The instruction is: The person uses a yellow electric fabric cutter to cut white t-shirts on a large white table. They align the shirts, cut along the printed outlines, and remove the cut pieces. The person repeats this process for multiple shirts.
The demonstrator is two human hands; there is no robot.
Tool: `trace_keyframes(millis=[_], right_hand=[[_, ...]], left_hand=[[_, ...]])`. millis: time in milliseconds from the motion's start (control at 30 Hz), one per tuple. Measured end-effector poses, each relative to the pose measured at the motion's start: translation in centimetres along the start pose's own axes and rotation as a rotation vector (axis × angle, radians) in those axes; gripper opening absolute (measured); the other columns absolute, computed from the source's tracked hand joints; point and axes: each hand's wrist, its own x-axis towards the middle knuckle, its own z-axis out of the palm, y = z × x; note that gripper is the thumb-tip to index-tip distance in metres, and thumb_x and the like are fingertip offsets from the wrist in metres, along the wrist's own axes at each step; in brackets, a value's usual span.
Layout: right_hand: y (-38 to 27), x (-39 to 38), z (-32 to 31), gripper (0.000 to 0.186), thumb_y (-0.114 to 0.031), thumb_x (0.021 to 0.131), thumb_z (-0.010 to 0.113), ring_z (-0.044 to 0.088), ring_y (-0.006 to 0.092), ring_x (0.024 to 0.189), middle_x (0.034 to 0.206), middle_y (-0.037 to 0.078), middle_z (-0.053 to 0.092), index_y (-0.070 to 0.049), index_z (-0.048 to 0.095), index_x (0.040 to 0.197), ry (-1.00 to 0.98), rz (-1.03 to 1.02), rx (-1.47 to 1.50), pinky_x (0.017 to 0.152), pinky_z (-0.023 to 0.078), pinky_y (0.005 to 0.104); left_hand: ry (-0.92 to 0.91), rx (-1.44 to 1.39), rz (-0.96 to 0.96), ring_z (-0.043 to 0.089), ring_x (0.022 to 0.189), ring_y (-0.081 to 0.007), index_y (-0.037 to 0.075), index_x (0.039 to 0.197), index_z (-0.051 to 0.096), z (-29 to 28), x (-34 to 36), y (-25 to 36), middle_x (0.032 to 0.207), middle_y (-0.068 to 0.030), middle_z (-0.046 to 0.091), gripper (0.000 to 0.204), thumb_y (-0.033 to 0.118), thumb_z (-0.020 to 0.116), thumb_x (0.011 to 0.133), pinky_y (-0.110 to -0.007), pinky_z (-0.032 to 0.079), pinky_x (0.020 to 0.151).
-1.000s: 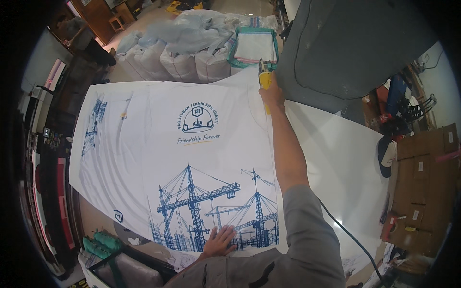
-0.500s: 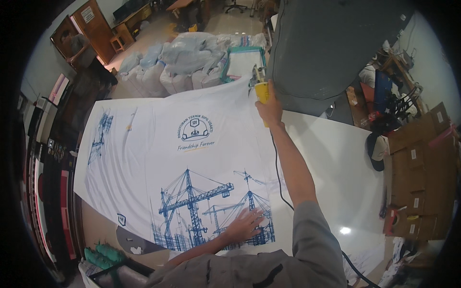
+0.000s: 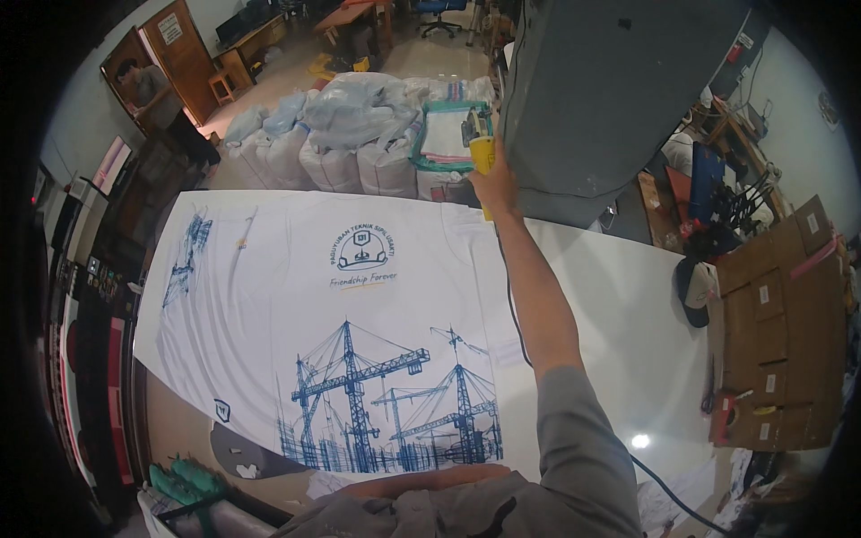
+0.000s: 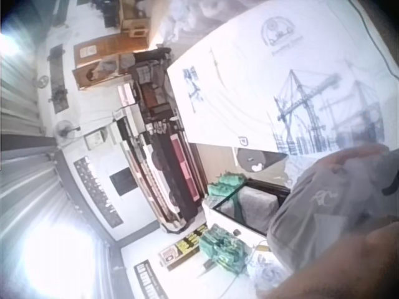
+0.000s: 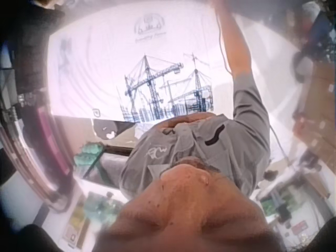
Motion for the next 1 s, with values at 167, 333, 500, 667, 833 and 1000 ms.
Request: trace_keyframes(millis=[167,333,500,667,833,1000], right_hand=[[1.0,-3.2,-2.7,0.104,-0.016,0.082,0.076,0.068,0.0420,0.123,0.142,0.020,0.067,-0.026,0.024,0.172,-0.075,-0.041,-0.040,0.106,0.053,0.0491],[2.8,-7.9,-6.4,0.107,-0.014,0.080,0.078,0.065,0.0413,0.129,0.144,0.021,0.065,-0.025,0.025,0.172,-0.229,-0.027,-0.078,0.109,0.050,0.0464],[3.8,-13.3,-10.1,0.108,-0.013,0.078,0.080,0.064,0.0411,0.130,0.145,0.024,0.064,-0.025,0.027,0.172,-0.273,-0.012,-0.051,0.110,0.049,0.0424],[2.4,-17.7,-16.5,0.109,-0.019,0.078,0.075,0.064,0.0432,0.130,0.146,0.024,0.063,-0.027,0.022,0.173,-0.309,0.031,-0.095,0.110,0.050,0.0452],[0.9,-21.7,-22.4,0.107,-0.013,0.080,0.077,0.066,0.0414,0.128,0.146,0.025,0.063,-0.026,0.025,0.172,-0.239,-0.062,-0.074,0.110,0.050,0.0411],[2.6,-26.0,-26.4,0.108,-0.013,0.079,0.075,0.064,0.0439,0.129,0.149,0.025,0.061,-0.026,0.022,0.173,-0.244,-0.054,-0.045,0.112,0.049,0.0436]], left_hand=[[0.392,0.552,-0.202,0.025,0.162,-0.0390,-0.002,0.155,0.050,-4.9,-0.2,1.8,0.167,-0.0273,0.037,0.073,0.048,0.059,0.102,-0.058,0.024,0.129],[0.169,0.156,-0.468,0.043,0.150,-0.0439,0.003,0.148,0.058,-4.3,1.4,4.4,0.163,-0.0276,0.044,0.072,0.059,0.057,0.103,-0.056,0.037,0.121],[-0.183,-0.066,-0.187,0.066,0.125,-0.0424,0.009,0.138,0.066,-2.8,3.5,4.1,0.133,-0.0220,0.069,0.053,0.049,0.058,0.104,-0.057,0.048,0.110],[0.596,0.762,-0.470,0.022,0.161,-0.0449,0.001,0.157,0.048,-13.9,2.1,-5.8,0.170,-0.0240,0.035,0.073,0.042,0.063,0.099,-0.070,0.016,0.128],[0.429,0.569,-0.592,0.024,0.160,-0.0467,0.001,0.152,0.054,-12.9,2.8,-4.0,0.168,-0.0301,0.035,0.081,0.057,0.069,0.094,-0.067,0.018,0.128],[-0.523,-0.578,-0.030,0.064,0.132,-0.0325,0.008,0.144,0.067,-2.7,3.8,6.6,0.144,-0.0161,0.069,0.055,0.044,0.070,0.103,-0.041,0.045,0.116]])
